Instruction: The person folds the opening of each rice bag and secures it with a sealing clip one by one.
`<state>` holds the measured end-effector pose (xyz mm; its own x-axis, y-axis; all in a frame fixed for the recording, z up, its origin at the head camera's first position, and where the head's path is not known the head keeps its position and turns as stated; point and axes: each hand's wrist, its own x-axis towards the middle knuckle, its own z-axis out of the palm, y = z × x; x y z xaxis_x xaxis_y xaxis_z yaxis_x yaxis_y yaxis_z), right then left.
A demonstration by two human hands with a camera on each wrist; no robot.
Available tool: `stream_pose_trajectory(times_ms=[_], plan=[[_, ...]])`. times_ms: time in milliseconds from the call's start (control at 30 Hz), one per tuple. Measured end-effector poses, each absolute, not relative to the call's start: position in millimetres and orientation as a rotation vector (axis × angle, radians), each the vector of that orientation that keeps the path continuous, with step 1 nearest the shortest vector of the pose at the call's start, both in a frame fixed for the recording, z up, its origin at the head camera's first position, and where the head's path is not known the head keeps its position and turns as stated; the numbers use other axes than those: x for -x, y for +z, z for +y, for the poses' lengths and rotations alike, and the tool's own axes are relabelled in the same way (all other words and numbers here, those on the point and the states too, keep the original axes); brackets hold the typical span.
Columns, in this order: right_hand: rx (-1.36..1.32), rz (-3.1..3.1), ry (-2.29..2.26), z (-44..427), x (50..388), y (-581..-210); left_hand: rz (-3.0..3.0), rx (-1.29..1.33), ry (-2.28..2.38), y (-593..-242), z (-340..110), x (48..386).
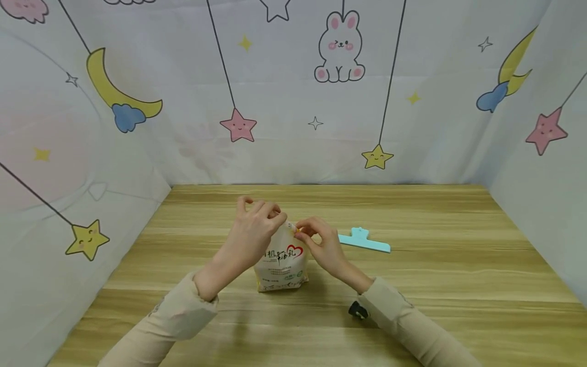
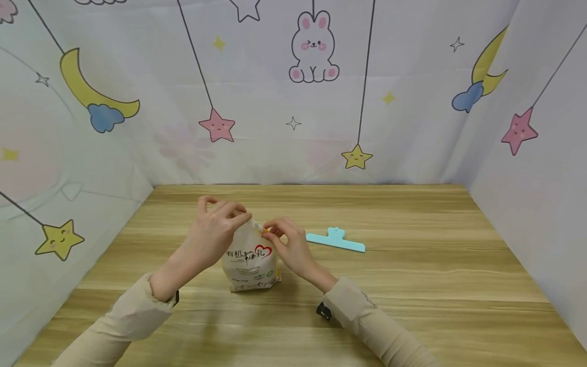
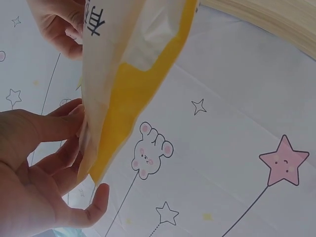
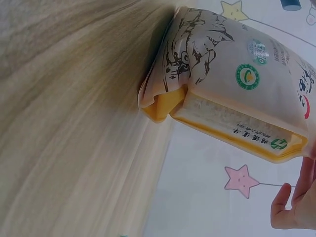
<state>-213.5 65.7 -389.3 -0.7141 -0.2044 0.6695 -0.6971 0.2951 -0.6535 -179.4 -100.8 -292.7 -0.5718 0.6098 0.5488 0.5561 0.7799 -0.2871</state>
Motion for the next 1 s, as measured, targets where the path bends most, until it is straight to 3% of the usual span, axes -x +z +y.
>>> stream_pose_trajectory(times_ms=[567,833,1000], plan=[[-0.828,-2.081,1.462,59,196,-354,-2.229,0.869,0.156,-297,-102,178],[-0.823,-2.088,1.462,53,198,-352,-2.226,0.877,0.131,-297,-103,179],[-0.868,-2.058,1.437,51,213,-369,-2.220,0.872,0.100,-297,-105,179]])
